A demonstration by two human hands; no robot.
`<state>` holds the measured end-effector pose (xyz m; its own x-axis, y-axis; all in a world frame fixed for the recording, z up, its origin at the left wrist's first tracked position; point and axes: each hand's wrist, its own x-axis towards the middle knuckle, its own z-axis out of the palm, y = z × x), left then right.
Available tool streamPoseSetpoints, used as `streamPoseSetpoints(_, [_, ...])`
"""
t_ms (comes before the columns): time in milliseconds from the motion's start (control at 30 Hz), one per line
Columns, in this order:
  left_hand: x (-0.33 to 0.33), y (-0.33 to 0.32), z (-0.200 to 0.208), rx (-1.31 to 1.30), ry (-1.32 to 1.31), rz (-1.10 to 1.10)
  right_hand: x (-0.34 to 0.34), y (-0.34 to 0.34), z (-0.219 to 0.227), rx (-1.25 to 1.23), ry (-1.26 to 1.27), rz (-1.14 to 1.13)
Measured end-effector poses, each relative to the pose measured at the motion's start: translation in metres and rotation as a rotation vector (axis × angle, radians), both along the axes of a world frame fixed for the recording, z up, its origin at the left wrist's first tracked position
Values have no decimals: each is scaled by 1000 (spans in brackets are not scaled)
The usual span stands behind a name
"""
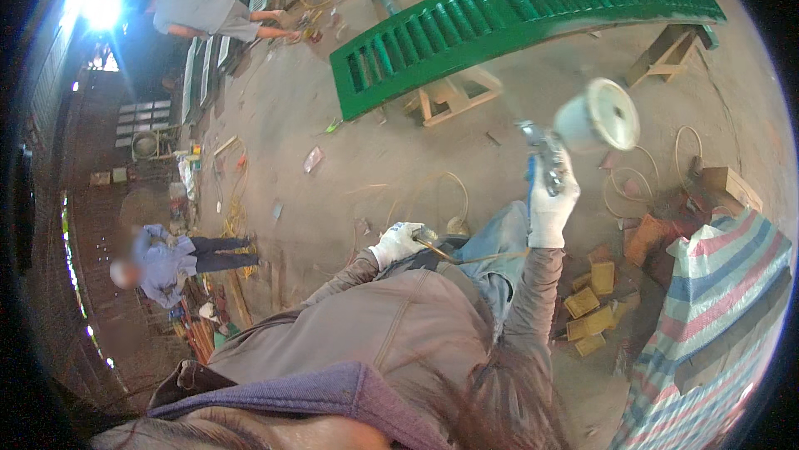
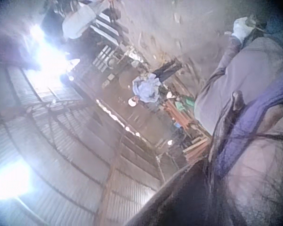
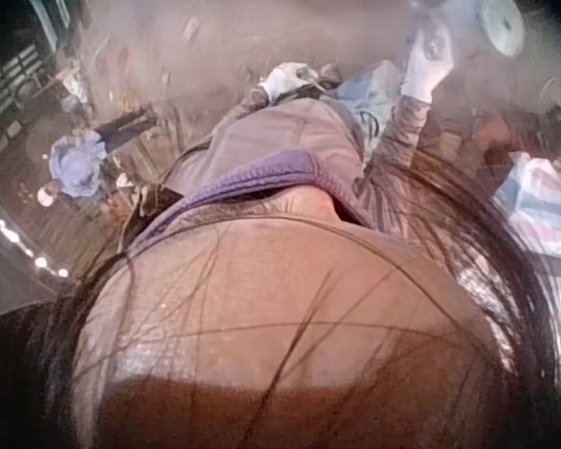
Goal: The person uses a spray gun to apply green paint to two long metal grates resting on wooden supports. The person moves the spray gun back and forth along the length of the grates to ensure even coverage.
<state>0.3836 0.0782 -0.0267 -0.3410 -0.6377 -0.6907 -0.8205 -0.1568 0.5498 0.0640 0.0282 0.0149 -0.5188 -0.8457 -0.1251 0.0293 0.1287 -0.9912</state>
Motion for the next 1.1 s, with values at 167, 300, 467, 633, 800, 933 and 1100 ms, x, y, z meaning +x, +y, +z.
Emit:
streamPoseSetpoints(167, [40, 23, 15, -4, -211, -8, 30, 13, -36, -94, 6, -228])
streamPoseSetpoints(300, [92, 59, -12, 22, -205, -92, 95, 30, -60, -162, 67, -106])
streamPoseSetpoints(467, [111, 84, -6, -3, -161, 2, 167, 55, -61, -195, 63, 120])
streamPoseSetpoints(633, [120, 96, -1, -10, -116, 79, 213, 60, -60, -273, -27, 255])
streamPoseSetpoints(800, [123, 97, -4, -13, -78, 66, 227, 53, -49, -273, -126, 383])
streamPoseSetpoints(933, [113, 84, 2, -8, -99, 36, 216, 45, -46, -302, -132, 261])
streamPoseSetpoints(1100, [99, 66, -1, -12, -111, -54, 150, 44, -44, -122, -159, 129])
